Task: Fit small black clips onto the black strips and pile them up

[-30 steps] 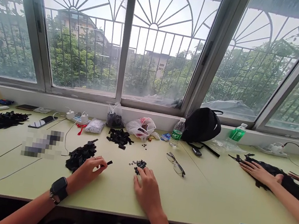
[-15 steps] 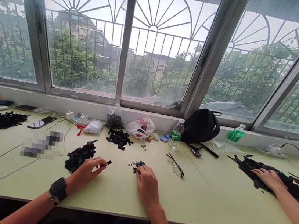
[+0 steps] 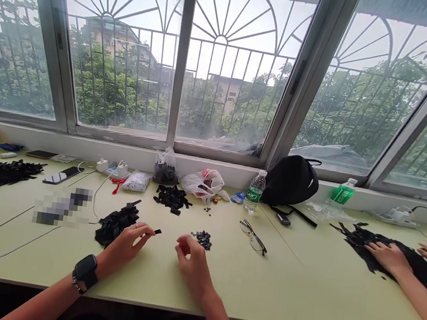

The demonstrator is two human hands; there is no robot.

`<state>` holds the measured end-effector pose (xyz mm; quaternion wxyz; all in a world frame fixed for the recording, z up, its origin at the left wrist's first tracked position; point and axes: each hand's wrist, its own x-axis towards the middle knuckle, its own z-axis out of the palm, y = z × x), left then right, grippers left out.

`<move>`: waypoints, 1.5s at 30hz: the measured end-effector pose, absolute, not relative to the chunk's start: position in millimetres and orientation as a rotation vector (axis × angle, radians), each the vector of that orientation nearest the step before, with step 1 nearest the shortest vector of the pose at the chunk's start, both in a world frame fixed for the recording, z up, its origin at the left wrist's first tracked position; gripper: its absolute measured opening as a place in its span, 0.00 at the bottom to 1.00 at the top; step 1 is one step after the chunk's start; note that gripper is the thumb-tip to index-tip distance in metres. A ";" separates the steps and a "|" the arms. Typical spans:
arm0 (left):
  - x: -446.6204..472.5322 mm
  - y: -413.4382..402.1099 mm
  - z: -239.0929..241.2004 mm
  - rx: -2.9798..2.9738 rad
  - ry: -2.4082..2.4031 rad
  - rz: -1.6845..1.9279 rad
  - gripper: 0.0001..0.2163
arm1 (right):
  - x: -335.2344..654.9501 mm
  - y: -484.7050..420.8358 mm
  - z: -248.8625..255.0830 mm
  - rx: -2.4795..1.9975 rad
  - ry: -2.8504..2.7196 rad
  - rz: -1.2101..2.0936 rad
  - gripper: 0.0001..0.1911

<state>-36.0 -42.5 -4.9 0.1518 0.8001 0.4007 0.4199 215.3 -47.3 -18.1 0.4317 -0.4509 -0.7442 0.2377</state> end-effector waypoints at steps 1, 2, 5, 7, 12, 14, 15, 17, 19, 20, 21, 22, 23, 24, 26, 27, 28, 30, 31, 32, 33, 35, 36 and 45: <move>-36.5 -41.7 -5.7 2.302 1.151 1.199 0.11 | 209.2 -46.3 -18.0 -1.113 -1.857 0.647 0.05; -37.1 -41.1 -6.3 2.310 1.151 1.187 0.11 | 203.7 -45.1 -17.9 -1.101 -1.872 0.688 0.05; -38.4 -40.5 -6.6 2.333 1.146 1.137 0.10 | 191.2 -39.0 -17.6 -1.058 -1.935 0.715 0.06; -38.8 -41.1 -5.7 2.339 1.147 1.120 0.11 | 186.0 -31.9 -17.5 -1.040 -1.945 0.703 0.07; -38.3 -40.9 -5.7 2.333 1.156 1.121 0.11 | 179.8 -6.2 -20.1 -1.069 -1.883 0.733 0.07; -38.0 -39.5 -7.7 2.324 1.141 1.120 0.10 | 179.4 0.7 -21.6 -1.079 -1.839 0.718 0.08; -37.8 -38.8 -8.9 2.316 1.134 1.126 0.10 | 179.7 2.1 -22.0 -1.083 -1.814 0.705 0.09; -36.8 -37.7 -10.2 2.300 1.127 1.142 0.10 | 180.9 1.2 -21.8 -1.081 -1.770 0.679 0.14; -34.8 -36.7 -8.9 2.299 1.127 1.141 0.08 | 182.0 -2.9 -20.5 -1.058 -1.763 0.679 0.18; -33.3 -36.0 -7.0 2.304 1.120 1.128 0.08 | 182.3 -5.1 -19.6 -1.041 -1.775 0.687 0.19; -31.4 -35.0 -4.3 2.309 1.107 1.112 0.07 | 182.3 -6.9 -18.9 -1.023 -1.798 0.696 0.19; -29.3 -33.5 -1.2 2.312 1.090 1.098 0.06 | 182.1 -7.8 -18.4 -1.009 -1.826 0.698 0.19; -26.7 -31.3 2.2 2.310 1.070 1.093 0.05 | 181.7 -7.6 -18.1 -1.002 -1.850 0.691 0.18; -24.0 -28.3 5.5 2.302 1.049 1.094 0.06 | 181.3 -6.3 -18.2 -1.005 -1.863 0.673 0.18; -17.8 -19.7 10.2 2.267 1.022 1.116 0.06 | 180.7 -1.2 -19.1 -1.036 -1.853 0.604 0.18; -14.7 -14.4 11.1 2.243 1.013 1.122 0.06 | 180.6 2.1 -19.8 -1.065 -1.830 0.554 0.17; -11.6 -8.6 10.7 2.216 1.019 1.133 0.06 | 180.6 5.4 -20.6 -1.098 -1.801 0.498 0.17; -6.3 3.0 6.6 2.154 1.069 1.181 0.07 | 180.7 10.4 -22.1 -1.165 -1.760 0.374 0.16; -4.3 8.2 3.3 2.131 1.100 1.199 0.07 | 180.7 11.8 -22.8 -1.195 -1.751 0.314 0.15; -2.7 12.7 -0.5 2.120 1.124 1.203 0.07 | 180.4 12.5 -23.4 -1.223 -1.750 0.260 0.14; -1.6 16.4 -4.5 2.118 1.147 1.203 0.07 | 180.1 12.5 -24.1 -1.249 -1.756 0.213 0.14; -0.7 21.5 -11.8 2.126 1.194 1.198 0.07 | 179.1 11.5 -25.5 -1.300 -1.776 0.132 0.12; -0.6 23.0 -14.8 2.131 1.216 1.197 0.07 | 178.7 10.9 -26.2 -1.326 -1.791 0.101 0.11; 4.7 30.6 -23.0 2.180 1.292 1.175 0.06 | 180.6 11.3 -30.6 -1.487 -1.846 -0.057 0.09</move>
